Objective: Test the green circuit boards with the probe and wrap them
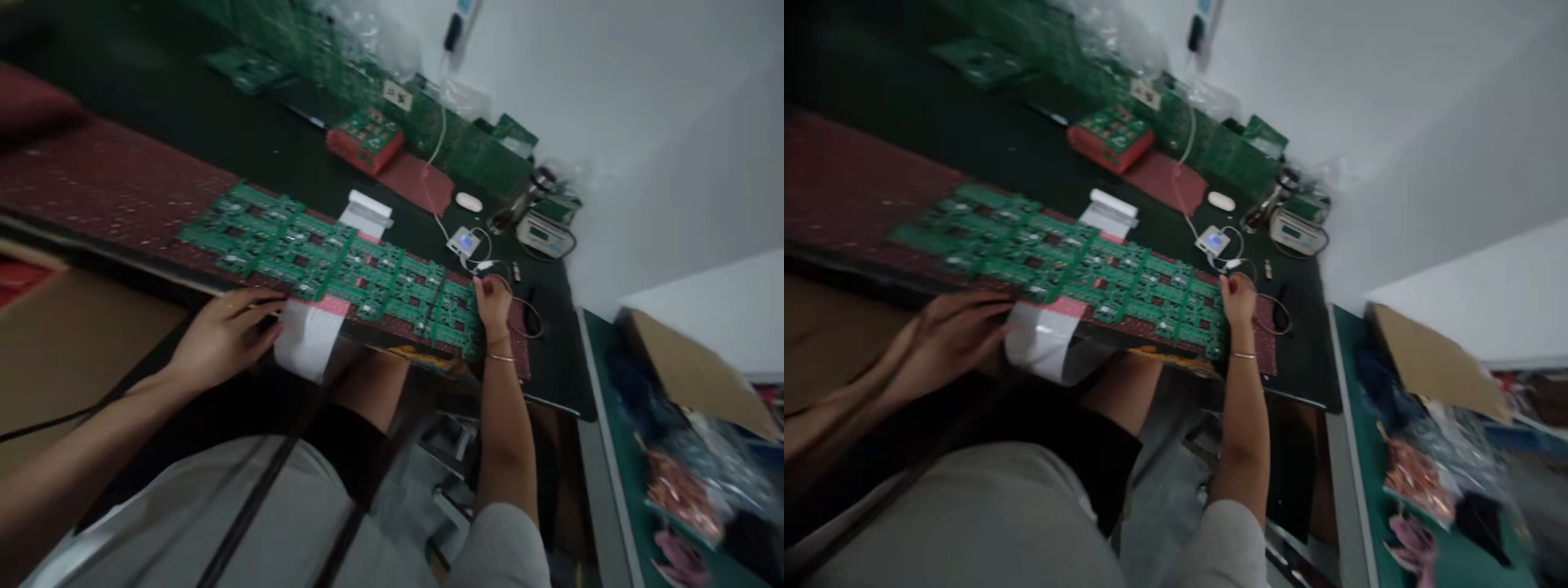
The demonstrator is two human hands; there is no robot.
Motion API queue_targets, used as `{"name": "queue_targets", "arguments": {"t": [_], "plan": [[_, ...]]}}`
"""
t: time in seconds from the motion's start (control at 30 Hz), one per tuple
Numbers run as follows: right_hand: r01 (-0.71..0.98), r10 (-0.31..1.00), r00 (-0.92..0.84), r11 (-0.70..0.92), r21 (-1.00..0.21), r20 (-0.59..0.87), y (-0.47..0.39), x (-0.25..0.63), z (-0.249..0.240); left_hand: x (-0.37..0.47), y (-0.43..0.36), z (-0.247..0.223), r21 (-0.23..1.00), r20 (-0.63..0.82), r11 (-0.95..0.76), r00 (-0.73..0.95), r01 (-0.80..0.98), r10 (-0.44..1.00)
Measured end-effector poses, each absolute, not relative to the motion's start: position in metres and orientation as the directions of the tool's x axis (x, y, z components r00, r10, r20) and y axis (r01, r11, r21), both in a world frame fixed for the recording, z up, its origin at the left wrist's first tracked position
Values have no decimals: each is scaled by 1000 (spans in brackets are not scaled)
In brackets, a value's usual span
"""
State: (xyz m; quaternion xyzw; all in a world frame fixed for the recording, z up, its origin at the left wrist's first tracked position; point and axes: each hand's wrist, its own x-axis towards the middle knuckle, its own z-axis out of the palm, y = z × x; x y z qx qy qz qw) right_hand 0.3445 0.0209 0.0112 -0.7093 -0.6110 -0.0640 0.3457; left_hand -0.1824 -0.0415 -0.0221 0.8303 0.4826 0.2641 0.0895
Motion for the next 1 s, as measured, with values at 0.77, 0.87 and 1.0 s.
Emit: {"name": "queue_targets", "arguments": {"t": [0.77, 0.87, 1.0], "plan": [[874, 789, 351, -83, -479, 504, 19, 341, 5, -156, -32, 12, 671, 280, -452, 363, 588, 889], [862, 802, 362, -95, -498, 474, 19, 339, 7, -160, -31, 19, 648, 278, -476, 398, 594, 874], [832, 827, 356, -68, -550, 436, 23, 338, 10, -138, -14, 34, 649, 391, -531, 359, 545, 847]]}}
